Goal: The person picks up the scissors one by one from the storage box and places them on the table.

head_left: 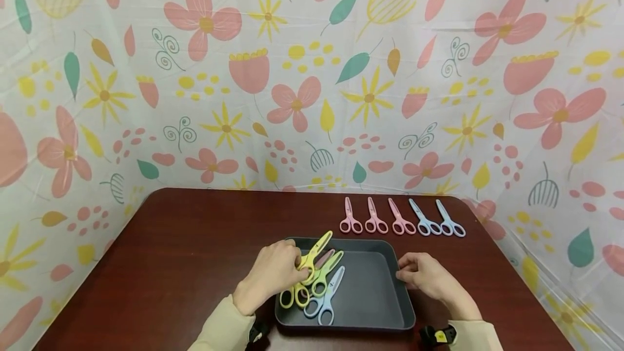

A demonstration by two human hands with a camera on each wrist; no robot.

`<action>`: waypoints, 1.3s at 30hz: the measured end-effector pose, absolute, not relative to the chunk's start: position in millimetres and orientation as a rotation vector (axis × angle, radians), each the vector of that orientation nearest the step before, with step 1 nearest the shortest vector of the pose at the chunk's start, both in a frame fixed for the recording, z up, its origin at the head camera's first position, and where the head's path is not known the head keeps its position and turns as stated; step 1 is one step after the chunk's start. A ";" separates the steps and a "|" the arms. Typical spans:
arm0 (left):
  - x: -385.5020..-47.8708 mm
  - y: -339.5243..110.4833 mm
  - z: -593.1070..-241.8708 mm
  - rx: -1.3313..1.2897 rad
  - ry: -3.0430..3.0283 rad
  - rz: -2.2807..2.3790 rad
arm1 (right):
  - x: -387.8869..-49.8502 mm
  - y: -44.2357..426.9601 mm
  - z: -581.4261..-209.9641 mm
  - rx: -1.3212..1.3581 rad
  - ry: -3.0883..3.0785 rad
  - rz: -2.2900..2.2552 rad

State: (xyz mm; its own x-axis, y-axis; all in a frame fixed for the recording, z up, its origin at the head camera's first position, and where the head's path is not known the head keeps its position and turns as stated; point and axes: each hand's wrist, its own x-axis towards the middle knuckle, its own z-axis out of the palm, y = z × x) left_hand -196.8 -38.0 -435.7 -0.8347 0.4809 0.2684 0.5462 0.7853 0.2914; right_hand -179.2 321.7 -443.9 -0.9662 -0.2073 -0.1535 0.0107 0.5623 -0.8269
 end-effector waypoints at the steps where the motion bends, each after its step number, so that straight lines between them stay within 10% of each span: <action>1: -197.1 -38.2 -435.4 -0.794 -2.788 -0.550 | -179.8 321.4 -444.4 -0.168 2.567 -1.357; 39: -290.6 17.7 -416.6 -0.445 -2.973 -0.457 | -180.6 322.4 -446.0 -0.133 2.531 -1.370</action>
